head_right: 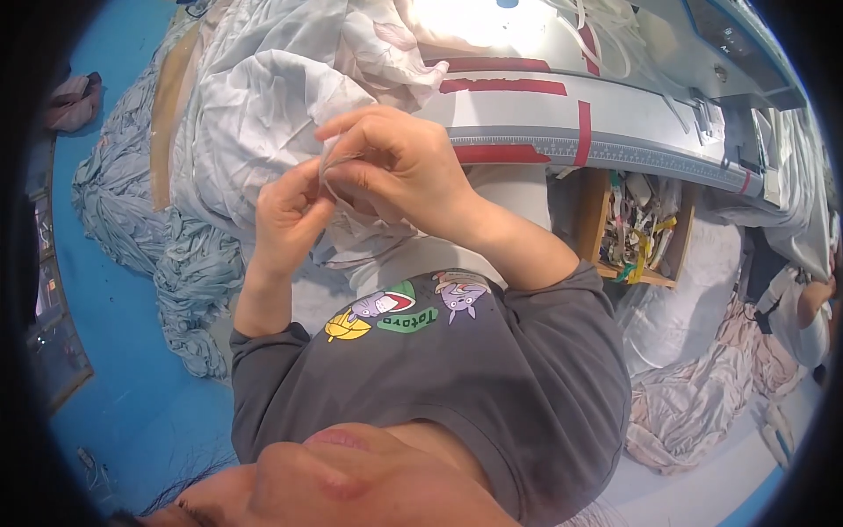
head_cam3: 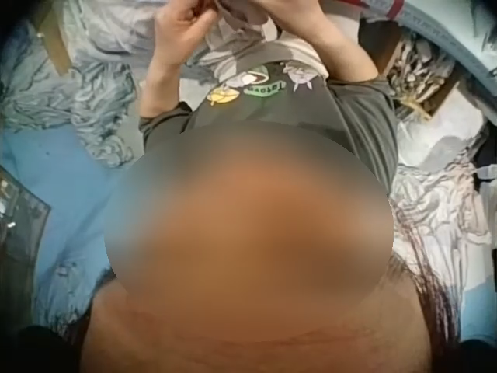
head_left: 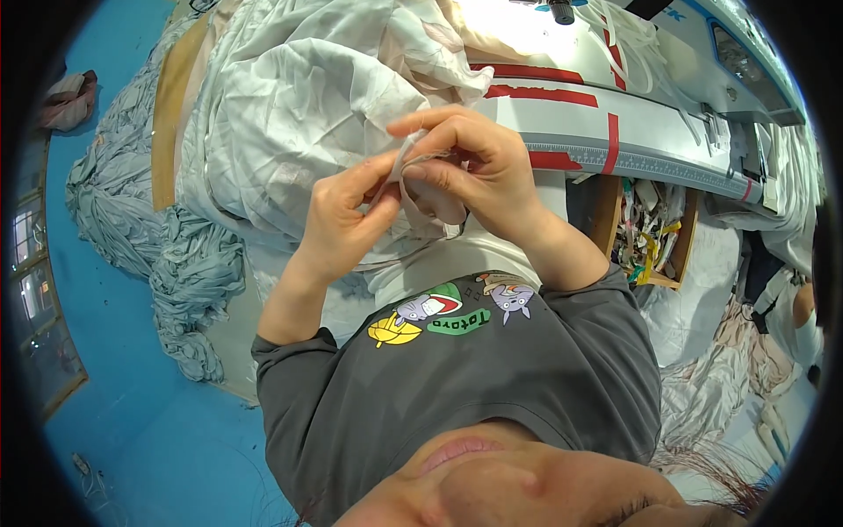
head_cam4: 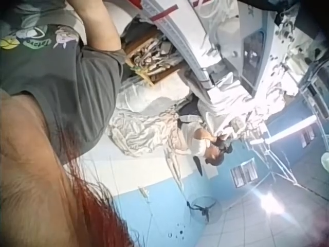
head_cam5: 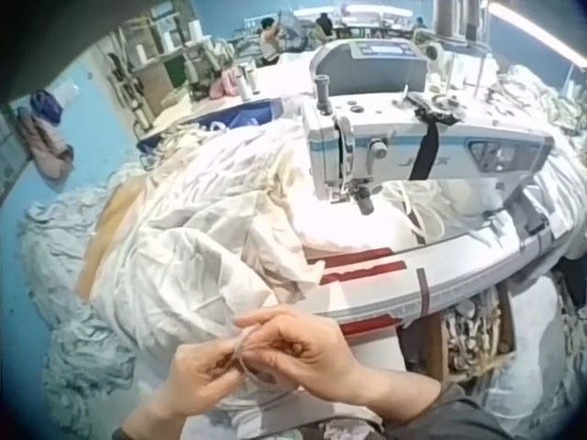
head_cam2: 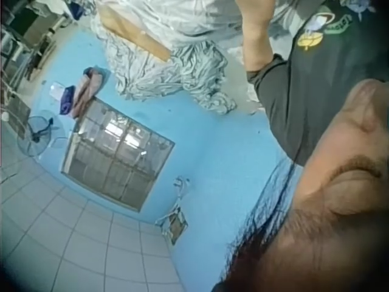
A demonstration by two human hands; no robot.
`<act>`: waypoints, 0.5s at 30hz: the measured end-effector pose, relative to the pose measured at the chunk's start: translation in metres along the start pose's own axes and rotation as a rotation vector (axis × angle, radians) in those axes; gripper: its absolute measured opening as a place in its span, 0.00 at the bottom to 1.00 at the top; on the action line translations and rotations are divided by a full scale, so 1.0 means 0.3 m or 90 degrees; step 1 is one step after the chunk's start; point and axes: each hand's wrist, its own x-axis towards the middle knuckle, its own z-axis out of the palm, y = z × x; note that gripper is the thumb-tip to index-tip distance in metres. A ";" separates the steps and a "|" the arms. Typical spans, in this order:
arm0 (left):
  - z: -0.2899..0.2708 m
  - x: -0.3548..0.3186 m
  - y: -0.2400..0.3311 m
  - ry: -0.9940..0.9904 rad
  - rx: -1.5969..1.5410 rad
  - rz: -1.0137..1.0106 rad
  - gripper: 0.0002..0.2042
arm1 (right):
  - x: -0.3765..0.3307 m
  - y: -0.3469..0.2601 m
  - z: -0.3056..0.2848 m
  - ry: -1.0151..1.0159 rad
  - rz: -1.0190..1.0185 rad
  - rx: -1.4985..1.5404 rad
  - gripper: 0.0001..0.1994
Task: Sewing white fabric using an industrial sewing machine in a factory setting.
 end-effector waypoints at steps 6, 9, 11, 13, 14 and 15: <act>-0.033 -0.003 -0.027 -0.040 -0.082 0.018 0.10 | 0.002 0.003 -0.003 -0.015 0.006 -0.050 0.07; -0.003 -0.007 -0.035 -0.053 -0.106 -0.092 0.07 | -0.007 -0.016 0.014 -0.006 0.034 -0.091 0.09; 0.018 -0.022 -0.039 -0.025 -0.174 -0.108 0.07 | -0.010 -0.011 0.039 0.019 -0.015 -0.110 0.10; 0.014 -0.046 -0.030 -0.001 -0.243 -0.125 0.06 | -0.025 -0.006 0.051 0.049 -0.063 -0.129 0.10; -0.013 -0.077 -0.019 0.011 -0.215 -0.154 0.07 | -0.033 -0.005 0.056 0.033 -0.109 -0.120 0.11; -0.043 -0.107 -0.011 0.020 -0.188 -0.182 0.08 | -0.042 -0.003 0.050 0.021 -0.154 -0.113 0.11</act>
